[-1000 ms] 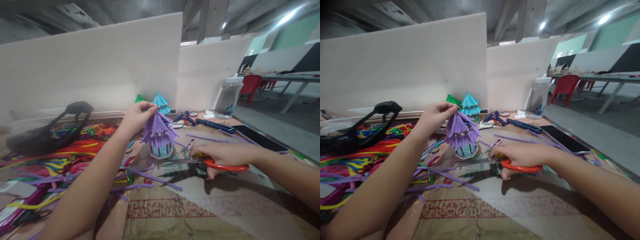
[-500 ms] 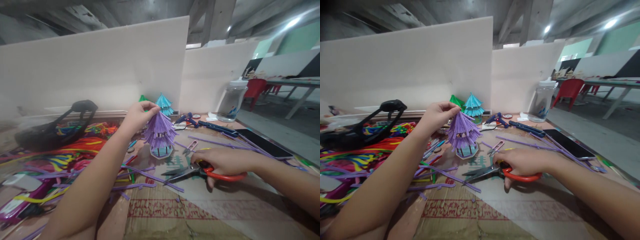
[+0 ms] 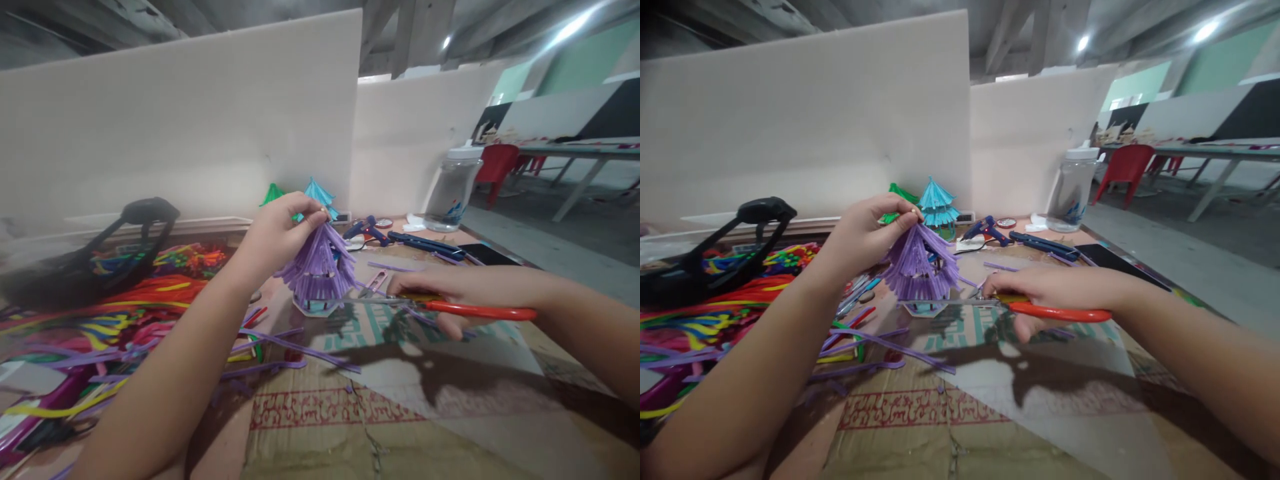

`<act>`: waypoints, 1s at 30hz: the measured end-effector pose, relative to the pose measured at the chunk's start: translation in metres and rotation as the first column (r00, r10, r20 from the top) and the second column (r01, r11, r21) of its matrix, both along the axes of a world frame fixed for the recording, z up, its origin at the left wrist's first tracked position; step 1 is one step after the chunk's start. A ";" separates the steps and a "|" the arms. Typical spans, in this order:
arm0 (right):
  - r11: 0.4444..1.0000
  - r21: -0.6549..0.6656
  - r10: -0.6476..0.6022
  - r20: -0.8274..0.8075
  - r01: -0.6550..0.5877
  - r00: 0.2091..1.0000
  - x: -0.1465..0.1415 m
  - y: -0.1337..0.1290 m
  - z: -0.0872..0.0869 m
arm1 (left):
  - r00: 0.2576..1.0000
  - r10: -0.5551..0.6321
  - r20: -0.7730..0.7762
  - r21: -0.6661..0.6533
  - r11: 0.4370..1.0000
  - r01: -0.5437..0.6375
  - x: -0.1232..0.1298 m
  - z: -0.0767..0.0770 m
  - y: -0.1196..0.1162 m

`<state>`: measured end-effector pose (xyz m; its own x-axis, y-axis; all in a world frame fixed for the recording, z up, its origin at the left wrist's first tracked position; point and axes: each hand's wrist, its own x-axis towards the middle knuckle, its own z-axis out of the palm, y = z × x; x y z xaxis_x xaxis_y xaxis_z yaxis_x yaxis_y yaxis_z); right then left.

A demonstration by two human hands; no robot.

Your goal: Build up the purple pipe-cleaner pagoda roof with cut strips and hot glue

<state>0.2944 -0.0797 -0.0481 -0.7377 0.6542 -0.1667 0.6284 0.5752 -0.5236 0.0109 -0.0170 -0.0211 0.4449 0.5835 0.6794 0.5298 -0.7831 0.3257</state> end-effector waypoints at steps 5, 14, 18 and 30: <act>1.000 -0.023 -0.001 0.010 0.001 1.000 0.001 0.004 -0.001 | 0.997 -0.051 -0.060 0.066 0.996 0.055 0.006 0.001 -0.015; 0.994 0.065 0.091 -0.095 -0.085 0.991 -0.001 0.009 -0.011 | 0.998 -0.035 -0.060 0.062 0.997 0.039 0.011 0.001 -0.022; 0.995 0.063 0.078 -0.116 -0.071 0.990 -0.001 0.011 -0.016 | 0.998 -0.028 -0.049 0.054 0.998 0.030 0.010 0.000 -0.020; 0.988 0.134 0.090 -0.083 -0.079 0.992 -0.005 0.013 -0.016 | 0.998 -0.044 -0.044 0.047 0.998 0.046 0.011 0.000 -0.021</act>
<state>0.2896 -0.0665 -0.0639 -0.7992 0.6008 -0.0158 0.5294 0.6913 -0.4917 0.0220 -0.0376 -0.0207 0.4997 0.5296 0.6854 0.5064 -0.8206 0.2649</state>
